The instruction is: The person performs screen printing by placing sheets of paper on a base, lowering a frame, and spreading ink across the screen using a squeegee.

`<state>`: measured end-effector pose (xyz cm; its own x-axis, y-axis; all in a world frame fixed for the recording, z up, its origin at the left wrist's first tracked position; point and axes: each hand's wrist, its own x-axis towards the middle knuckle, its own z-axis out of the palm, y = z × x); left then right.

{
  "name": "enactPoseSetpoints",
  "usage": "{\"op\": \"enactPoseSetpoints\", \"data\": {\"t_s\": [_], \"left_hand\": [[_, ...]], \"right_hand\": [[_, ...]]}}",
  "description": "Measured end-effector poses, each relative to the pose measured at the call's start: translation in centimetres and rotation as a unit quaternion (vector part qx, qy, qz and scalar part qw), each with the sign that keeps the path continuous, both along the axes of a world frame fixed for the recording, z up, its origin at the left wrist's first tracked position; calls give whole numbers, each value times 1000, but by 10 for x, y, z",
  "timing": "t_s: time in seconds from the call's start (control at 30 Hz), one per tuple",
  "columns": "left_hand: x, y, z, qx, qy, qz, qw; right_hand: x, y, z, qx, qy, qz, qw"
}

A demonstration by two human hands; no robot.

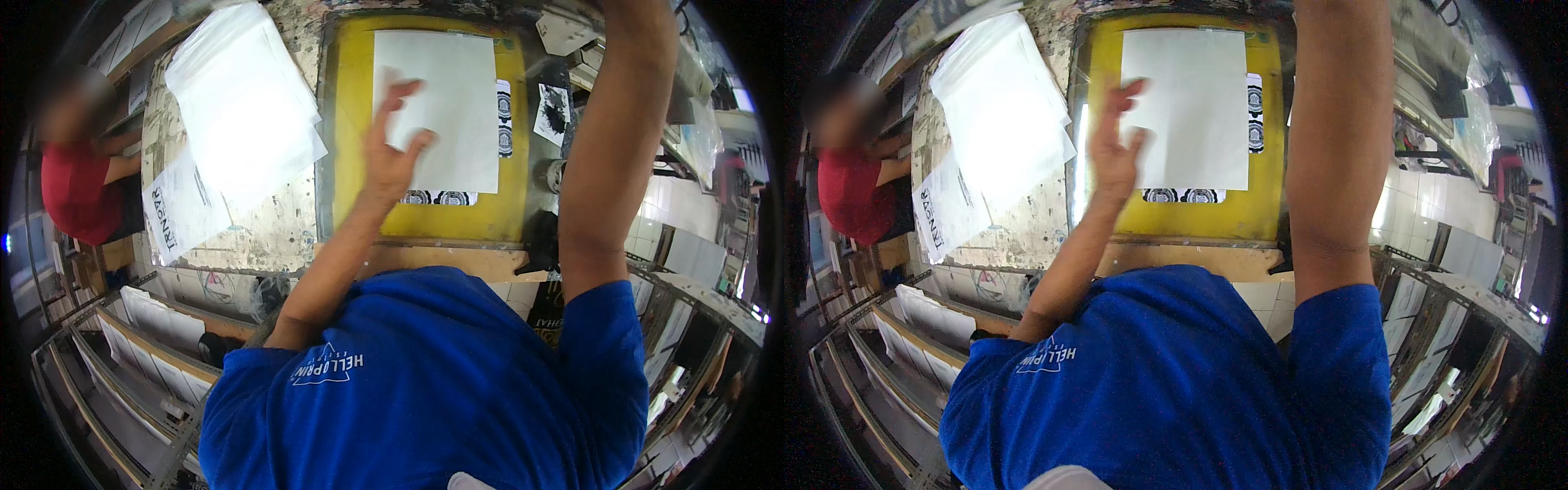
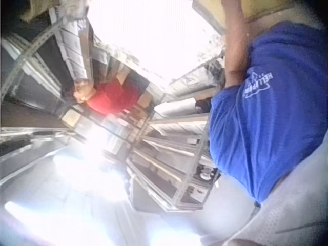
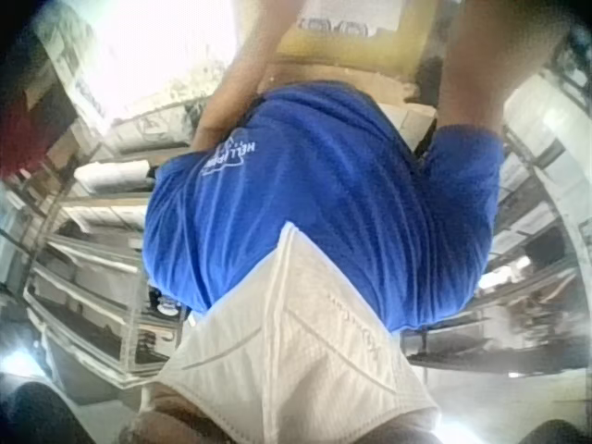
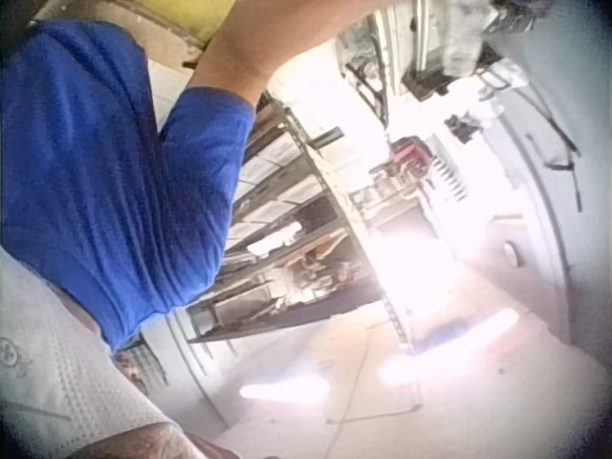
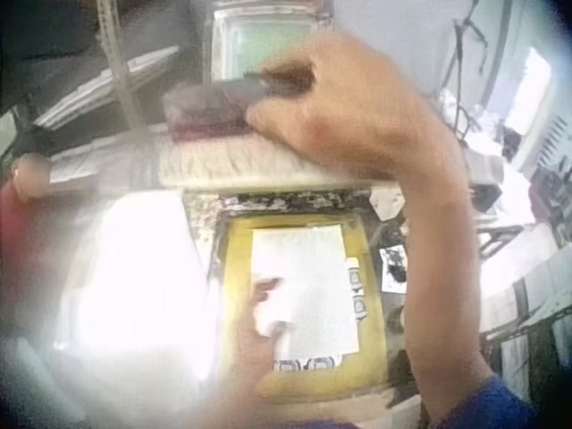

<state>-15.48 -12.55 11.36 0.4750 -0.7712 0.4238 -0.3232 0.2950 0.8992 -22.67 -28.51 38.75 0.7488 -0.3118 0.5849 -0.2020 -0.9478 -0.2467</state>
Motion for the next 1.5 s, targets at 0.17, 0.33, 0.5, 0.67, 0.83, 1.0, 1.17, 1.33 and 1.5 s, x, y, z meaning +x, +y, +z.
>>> {"op": "enactPoseSetpoints", "data": {"t_s": [0.17,0.33,0.5,0.67,0.83,1.0,1.17,1.33,1.5], "left_hand": [[55,43,65,-235,245,58,939],[41,123,11,21,225,128,966],[32,168,-83,101,122,107,982],[32,176,-105,194,-69,143,968],[33,176,-108,251,-200,166,933],[31,179,-104,250,-194,177,932],[32,179,-106,243,-190,171,936],[30,181,-107,259,-187,168,932],[29,185,-113,258,-181,168,934]], "right_hand": [[-36,36,-62,-66,-18,-40,997],[-70,95,-132,-10,47,-70,996],[-81,101,-221,141,75,-48,986],[-83,107,-277,169,205,-48,963],[-79,110,-309,146,252,-89,952],[-44,51,-326,119,185,-103,970],[0,-39,-340,48,126,-114,984],[43,-110,-349,8,111,-123,986],[73,-155,-347,-8,145,-139,980]]}}
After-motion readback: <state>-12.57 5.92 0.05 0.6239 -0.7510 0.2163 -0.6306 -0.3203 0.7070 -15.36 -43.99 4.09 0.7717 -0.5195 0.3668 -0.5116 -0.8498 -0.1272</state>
